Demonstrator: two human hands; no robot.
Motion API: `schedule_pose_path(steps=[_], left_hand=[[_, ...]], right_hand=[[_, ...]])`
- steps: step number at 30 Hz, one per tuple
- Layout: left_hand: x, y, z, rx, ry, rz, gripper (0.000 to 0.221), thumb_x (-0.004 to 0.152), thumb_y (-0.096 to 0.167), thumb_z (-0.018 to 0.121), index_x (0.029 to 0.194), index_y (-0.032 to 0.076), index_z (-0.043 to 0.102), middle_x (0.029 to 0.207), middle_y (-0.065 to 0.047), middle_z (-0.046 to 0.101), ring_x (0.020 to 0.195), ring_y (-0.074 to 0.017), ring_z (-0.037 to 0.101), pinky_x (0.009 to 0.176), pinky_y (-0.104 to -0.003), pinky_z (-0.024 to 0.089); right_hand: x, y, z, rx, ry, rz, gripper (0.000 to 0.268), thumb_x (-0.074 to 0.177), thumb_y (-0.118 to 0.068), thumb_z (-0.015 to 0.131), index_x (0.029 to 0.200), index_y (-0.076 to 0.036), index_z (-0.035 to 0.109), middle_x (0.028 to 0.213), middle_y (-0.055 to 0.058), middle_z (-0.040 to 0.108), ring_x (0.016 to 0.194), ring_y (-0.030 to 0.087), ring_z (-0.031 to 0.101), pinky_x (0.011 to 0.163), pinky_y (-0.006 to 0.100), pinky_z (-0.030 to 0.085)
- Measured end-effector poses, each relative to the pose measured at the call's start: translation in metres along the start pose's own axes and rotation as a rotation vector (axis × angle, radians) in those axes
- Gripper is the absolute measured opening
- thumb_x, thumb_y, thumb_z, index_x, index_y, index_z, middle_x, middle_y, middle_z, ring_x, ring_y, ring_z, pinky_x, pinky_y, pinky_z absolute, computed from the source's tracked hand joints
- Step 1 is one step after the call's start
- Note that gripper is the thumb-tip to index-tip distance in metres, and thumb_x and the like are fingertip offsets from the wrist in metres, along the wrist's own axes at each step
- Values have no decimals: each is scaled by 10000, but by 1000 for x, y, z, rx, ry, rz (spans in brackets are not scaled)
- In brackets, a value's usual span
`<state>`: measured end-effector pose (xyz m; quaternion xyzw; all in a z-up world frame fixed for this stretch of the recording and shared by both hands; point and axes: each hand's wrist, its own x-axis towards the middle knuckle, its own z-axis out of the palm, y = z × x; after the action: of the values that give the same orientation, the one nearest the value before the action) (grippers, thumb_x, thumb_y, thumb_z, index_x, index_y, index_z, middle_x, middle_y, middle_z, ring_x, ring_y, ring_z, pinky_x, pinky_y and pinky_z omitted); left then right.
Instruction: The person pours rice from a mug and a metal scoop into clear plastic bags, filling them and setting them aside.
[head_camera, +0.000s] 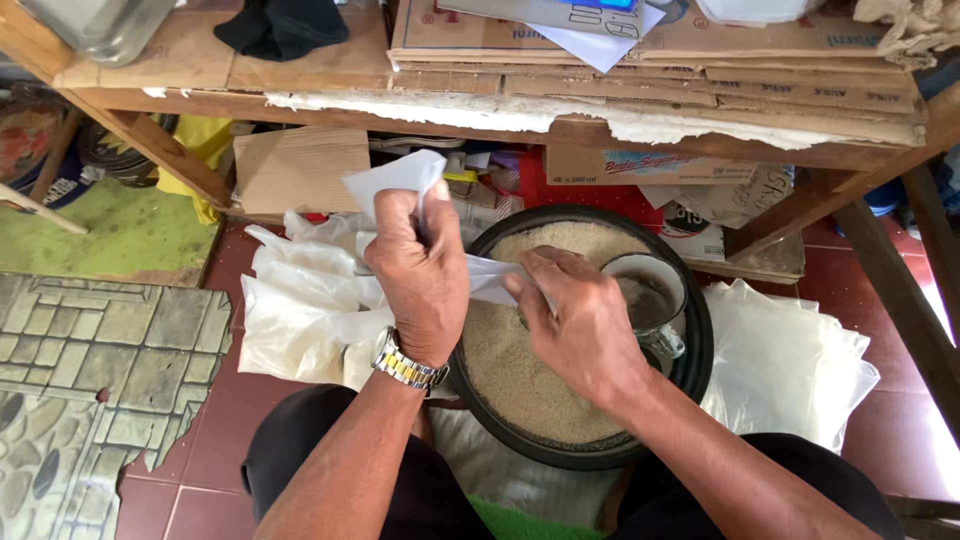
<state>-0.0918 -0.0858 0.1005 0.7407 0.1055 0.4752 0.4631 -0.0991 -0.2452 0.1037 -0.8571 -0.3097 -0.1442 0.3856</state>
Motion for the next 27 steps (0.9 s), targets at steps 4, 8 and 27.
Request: schedule_pose_path(steps=[4,8,27], left_hand=[[-5,-7,11,-77,-43,-36,236,1007,90,660,819,104,518,497,-32,521,465,-135,526,500,-290,437],[-8,-5,13,-69,-78,-26,257,981,87,686,801,99,503,495,-70,524,434,-178,533,475,-313,457],[-17,-1,14,41,-150,-41,242,989,271,713,918,118,539,554,-133,618,528,-371,668,498,-435,498]], right_hand=[[15,-3,-6,218,-19,100,295,986,-258,686,1049,13,785,965,262,763,927,460,753,718,510,626],[28,-4,-16,239,-201,143,315,977,-252,699,1110,26,765,994,271,762,936,445,757,730,500,634],[22,22,-3,305,-232,266,179,922,-16,634,960,-3,808,867,259,773,849,390,778,691,514,618]])
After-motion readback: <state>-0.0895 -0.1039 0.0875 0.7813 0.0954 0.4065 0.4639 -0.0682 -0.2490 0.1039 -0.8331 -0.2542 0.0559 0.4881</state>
